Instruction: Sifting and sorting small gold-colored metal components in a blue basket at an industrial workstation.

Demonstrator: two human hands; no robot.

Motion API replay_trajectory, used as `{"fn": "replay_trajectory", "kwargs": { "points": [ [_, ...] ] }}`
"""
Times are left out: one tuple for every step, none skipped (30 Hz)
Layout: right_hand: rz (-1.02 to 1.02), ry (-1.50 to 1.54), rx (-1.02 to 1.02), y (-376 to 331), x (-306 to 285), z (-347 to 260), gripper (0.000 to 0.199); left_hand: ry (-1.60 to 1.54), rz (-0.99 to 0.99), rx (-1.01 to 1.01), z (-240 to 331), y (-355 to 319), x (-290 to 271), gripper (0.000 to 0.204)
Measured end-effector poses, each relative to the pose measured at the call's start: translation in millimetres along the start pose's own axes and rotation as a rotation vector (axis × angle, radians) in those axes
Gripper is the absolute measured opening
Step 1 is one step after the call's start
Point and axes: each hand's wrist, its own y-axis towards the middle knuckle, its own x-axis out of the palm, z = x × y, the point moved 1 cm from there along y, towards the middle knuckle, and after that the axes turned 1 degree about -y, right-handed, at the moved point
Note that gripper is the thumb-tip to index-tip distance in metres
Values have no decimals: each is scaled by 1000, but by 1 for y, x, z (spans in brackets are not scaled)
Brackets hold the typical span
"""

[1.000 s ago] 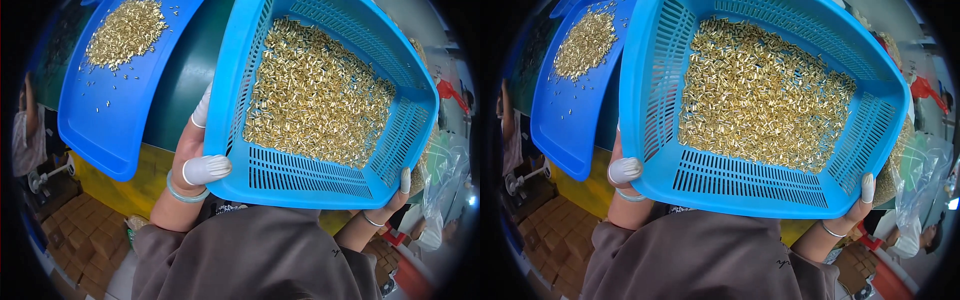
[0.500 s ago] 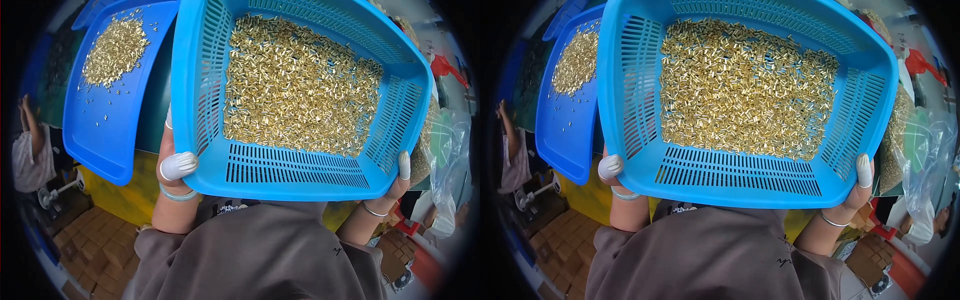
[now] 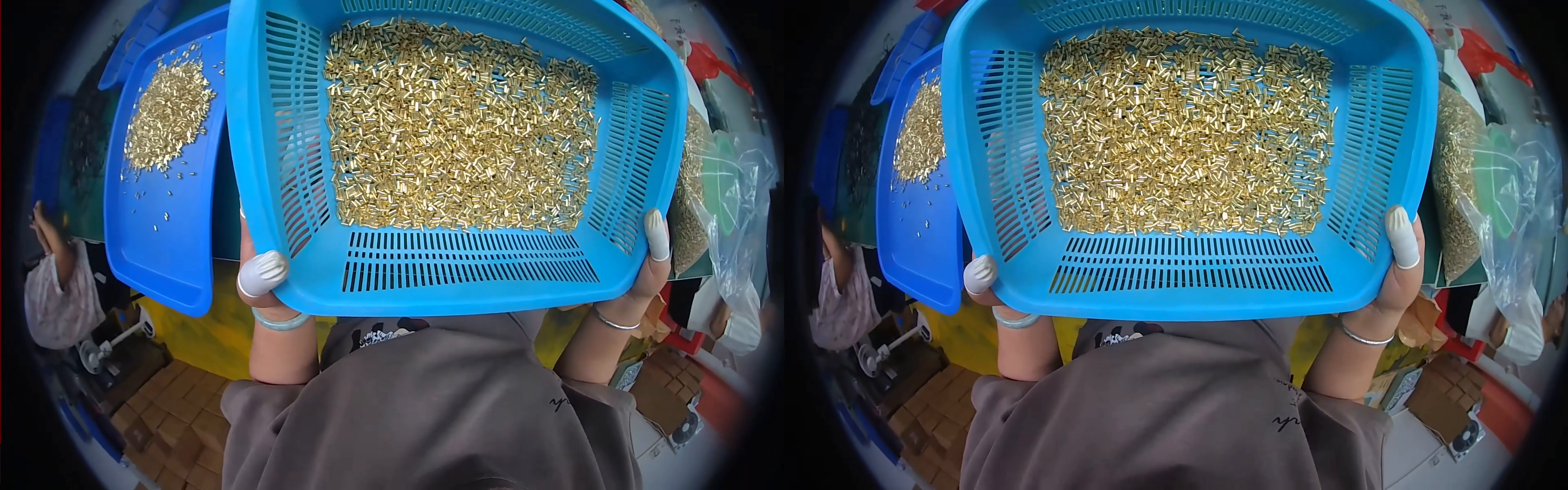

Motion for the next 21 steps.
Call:
{"fn": "replay_trajectory", "kwargs": {
  "points": [
    [8,-5,-1,1,0,-1,52,31,-18,11,0,1,0,73],
    [15,-6,-5,1,-1,-1,52,29,-24,6,0,2,1,73],
    [13,-5,5,2,-2,0,52,13,-67,15,-1,3,1,71],
    [12,-4,15,2,-3,1,51,-3,-110,23,-1,4,2,69],
    [11,-2,25,2,-4,1,51,-19,-153,31,-1,5,2,67],
    [17,-1,20,4,-5,0,51,-21,-160,26,-2,6,2,67],
    [12,-20,27,5,-5,-1,51,-32,-142,35,-2,6,0,66],
    [7,-38,35,6,-5,-2,51,-43,-125,44,-2,5,-2,65],
    [3,-56,43,6,-6,-2,51,-53,-107,52,-2,4,-2,64],
    [9,-55,39,7,-6,-3,51,-53,-113,47,-2,4,-2,64],
    [-1,-56,41,7,-7,-3,51,-43,-113,46,-2,3,-2,64],
    [-11,-56,44,7,-8,-3,51,-32,-113,45,-2,3,-1,64],
    [-21,-56,48,8,-8,-3,51,-20,-112,43,-2,4,-1,64],
    [-15,-54,46,8,-8,-3,51,-19,-116,38,-2,5,1,64],
    [2,-49,45,8,-7,-5,51,-42,-139,26,-2,6,2,64],
    [17,-44,47,8,-5,-5,52,-65,-160,16,-2,7,4,64],
    [31,-39,49,8,-4,-6,52,-87,-181,5,-2,8,6,64],
    [35,-35,49,9,-3,-7,52,-83,-182,1,-3,11,9,64],
    [32,-14,47,11,-3,-7,52,-65,-207,4,-4,13,14,65],
    [29,7,44,12,-2,-8,52,-47,-233,8,-5,16,18,66],
    [28,28,42,13,-3,-8,52,-29,-258,9,-6,18,22,66]
  ]
}}
